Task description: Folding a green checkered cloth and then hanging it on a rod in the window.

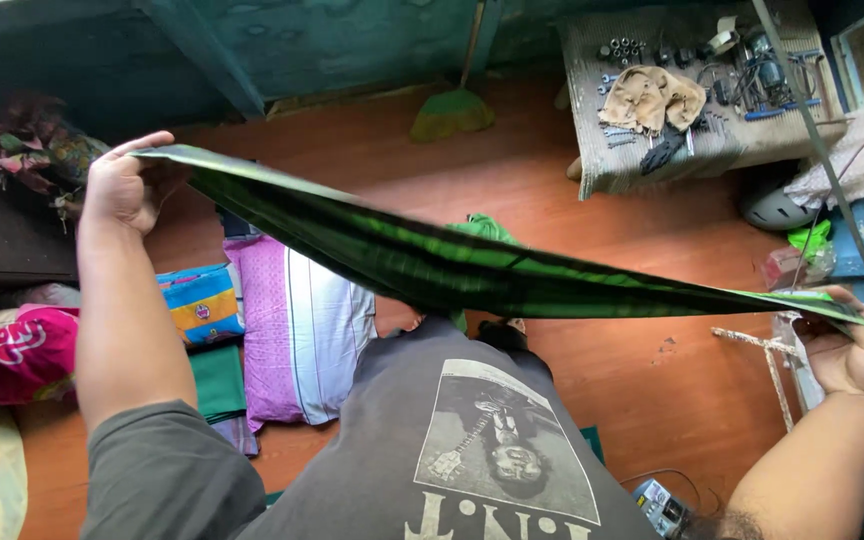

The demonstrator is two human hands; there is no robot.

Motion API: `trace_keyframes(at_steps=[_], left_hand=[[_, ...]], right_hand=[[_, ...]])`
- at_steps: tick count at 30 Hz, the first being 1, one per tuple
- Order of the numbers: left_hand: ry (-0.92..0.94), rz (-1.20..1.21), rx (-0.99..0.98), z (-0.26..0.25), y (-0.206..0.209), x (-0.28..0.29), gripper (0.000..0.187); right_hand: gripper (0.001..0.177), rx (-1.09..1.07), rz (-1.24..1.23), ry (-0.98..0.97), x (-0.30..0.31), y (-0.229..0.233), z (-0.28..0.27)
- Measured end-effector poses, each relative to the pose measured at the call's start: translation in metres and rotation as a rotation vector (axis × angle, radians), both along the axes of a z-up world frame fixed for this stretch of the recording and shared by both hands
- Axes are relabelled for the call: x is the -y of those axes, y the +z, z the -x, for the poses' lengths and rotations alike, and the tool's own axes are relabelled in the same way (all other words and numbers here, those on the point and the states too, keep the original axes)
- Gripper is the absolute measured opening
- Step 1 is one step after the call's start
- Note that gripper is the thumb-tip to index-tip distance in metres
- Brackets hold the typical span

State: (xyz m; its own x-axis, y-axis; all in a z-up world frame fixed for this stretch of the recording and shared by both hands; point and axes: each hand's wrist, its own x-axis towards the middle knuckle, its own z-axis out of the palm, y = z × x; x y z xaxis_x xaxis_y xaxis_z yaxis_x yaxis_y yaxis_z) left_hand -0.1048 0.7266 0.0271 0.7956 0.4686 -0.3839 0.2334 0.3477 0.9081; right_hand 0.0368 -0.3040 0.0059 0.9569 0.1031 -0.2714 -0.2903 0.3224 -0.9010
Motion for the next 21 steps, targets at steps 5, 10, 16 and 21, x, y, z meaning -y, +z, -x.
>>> trace_keyframes(at_steps=[5, 10, 16, 21], left_hand=[[0.125, -0.218, 0.198, 0.005, -0.030, 0.002, 0.044], [0.068, -0.540, 0.027, 0.002, -0.055, 0.013, 0.064], [0.197, -0.555, 0.176, 0.004, -0.050, 0.001, 0.053], [0.164, -0.488, 0.146, 0.011, -0.042, -0.019, 0.036]], right_hand=[[0.031, 0.060, -0.142, -0.122, -0.011, -0.009, -0.008], [0.046, 0.099, -0.040, -0.143, -0.012, -0.024, -0.012], [0.037, 0.166, 0.208, -0.273, -0.028, -0.019, -0.020], [0.016, 0.218, 0.299, -0.368, -0.018, -0.026, -0.025]])
